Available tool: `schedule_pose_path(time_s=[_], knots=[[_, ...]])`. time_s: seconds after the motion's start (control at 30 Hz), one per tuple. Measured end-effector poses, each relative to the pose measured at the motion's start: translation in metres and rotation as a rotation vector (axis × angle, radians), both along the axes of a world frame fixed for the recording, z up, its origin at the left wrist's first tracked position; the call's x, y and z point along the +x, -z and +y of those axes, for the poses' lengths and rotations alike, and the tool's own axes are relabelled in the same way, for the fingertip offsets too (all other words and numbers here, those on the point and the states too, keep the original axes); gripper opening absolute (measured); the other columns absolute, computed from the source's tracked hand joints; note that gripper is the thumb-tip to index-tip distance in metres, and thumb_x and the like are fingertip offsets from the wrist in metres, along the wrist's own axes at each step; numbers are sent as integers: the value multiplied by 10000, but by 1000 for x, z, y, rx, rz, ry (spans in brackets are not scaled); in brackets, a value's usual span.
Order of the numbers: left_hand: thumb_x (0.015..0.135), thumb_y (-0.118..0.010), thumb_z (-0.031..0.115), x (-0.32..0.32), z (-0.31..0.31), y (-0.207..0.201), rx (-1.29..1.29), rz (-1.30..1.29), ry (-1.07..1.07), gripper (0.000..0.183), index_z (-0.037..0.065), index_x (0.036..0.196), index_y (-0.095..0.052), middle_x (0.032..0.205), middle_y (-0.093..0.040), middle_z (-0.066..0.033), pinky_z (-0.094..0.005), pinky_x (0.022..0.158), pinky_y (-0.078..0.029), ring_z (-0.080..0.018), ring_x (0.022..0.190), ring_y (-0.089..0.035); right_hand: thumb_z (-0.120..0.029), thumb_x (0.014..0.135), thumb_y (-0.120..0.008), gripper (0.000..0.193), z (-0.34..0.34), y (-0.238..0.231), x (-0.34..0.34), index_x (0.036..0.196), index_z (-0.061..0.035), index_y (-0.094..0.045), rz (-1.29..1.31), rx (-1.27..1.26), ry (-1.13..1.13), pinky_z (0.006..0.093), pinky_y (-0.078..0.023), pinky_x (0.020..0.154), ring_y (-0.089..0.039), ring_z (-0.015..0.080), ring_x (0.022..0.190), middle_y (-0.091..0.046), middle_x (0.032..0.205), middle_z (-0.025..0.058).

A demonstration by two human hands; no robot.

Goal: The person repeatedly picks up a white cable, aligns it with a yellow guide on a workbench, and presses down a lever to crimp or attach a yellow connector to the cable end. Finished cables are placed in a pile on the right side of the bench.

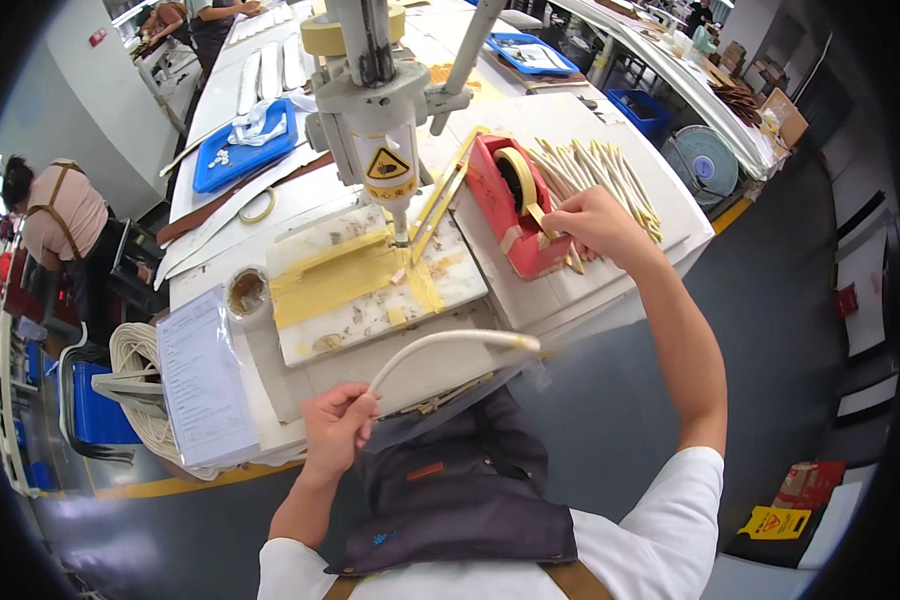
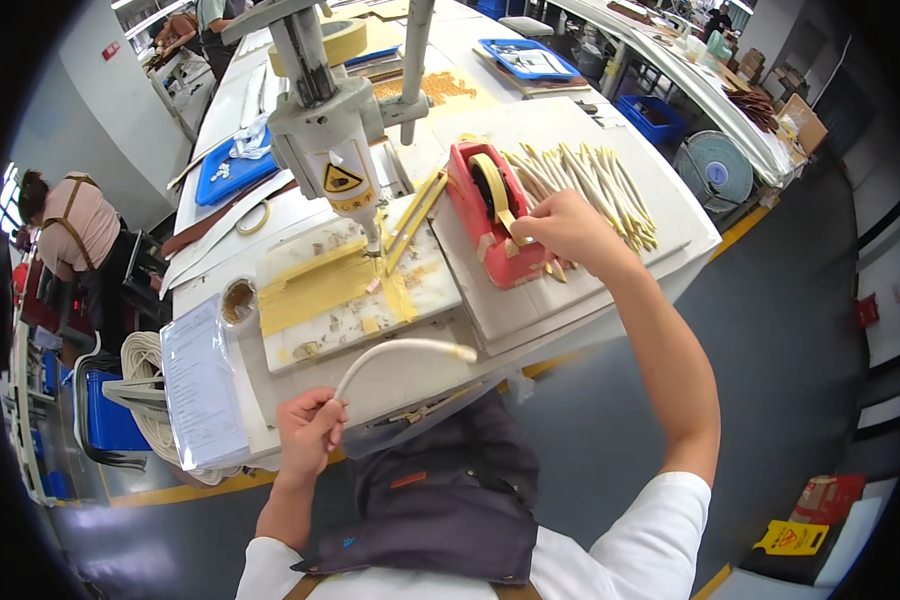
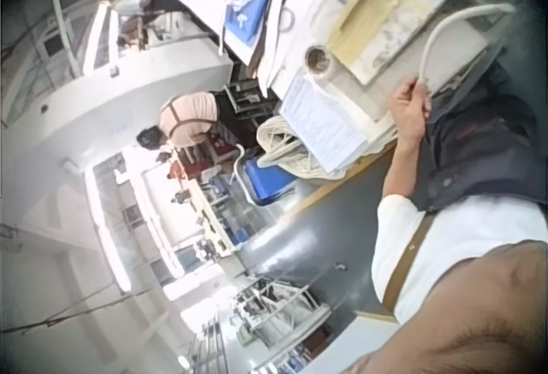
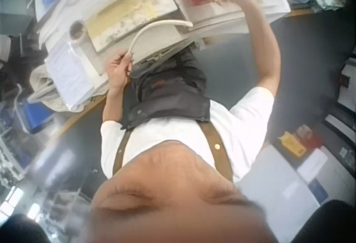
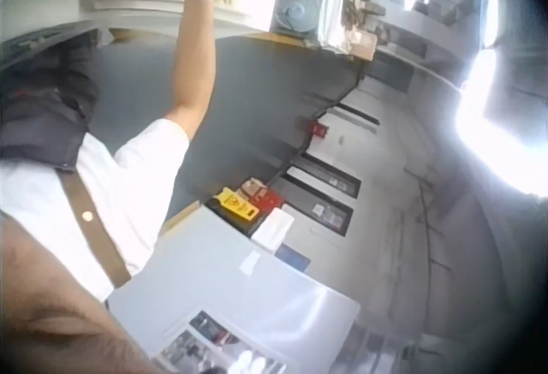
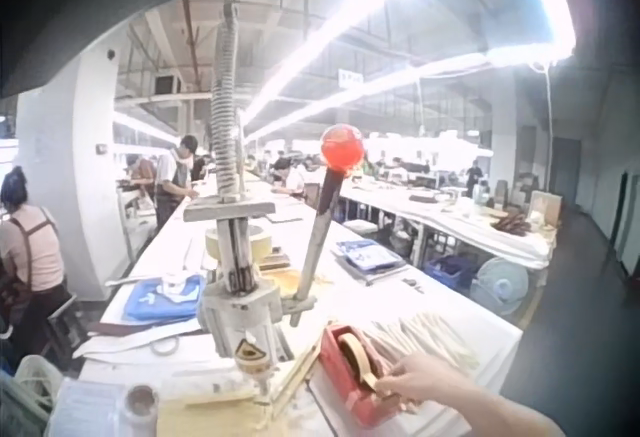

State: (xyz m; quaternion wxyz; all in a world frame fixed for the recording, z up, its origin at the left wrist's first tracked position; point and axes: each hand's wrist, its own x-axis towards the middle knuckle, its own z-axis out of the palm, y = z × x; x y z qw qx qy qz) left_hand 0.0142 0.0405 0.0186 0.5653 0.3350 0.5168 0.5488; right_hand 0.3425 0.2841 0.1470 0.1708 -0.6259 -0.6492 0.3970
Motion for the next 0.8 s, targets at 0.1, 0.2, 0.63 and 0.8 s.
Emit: schedule_pose_path(time_s=[0.1,0.2,0.63,0.8], knots=[[973,-684,74,20,-3,7,-22,-127,44,153,-77,997,-687,767,-663,-90,-199,408,-361,-79,502,-518,-244,866,-724,236,5,9,9,838,-13,-764,165,-100,6,245,-406,445,-541,80,515,-640,658,26],[968,-695,85,27,-11,6,-55,-183,51,174,-79,1026,-695,788,-669,-92,-208,428,-373,-84,526,-525,-243,906,-721,255,-1,13,11,953,7,-736,381,-134,108,241,-497,528,-654,124,646,-664,780,47],[980,-679,86,38,-6,-12,-34,-333,-19,192,-93,1050,-690,804,-673,-113,-225,440,-400,-102,534,-543,-183,974,-713,273,-63,61,18,955,88,-739,860,158,292,323,-592,909,-670,206,1089,-557,1355,204],[977,-652,118,44,3,-18,-17,-349,-61,211,-81,1040,-678,779,-671,-125,-223,400,-387,-110,504,-530,-161,926,-775,237,-68,88,21,788,30,-750,744,282,281,322,-513,899,-567,206,1218,-616,1249,188]])
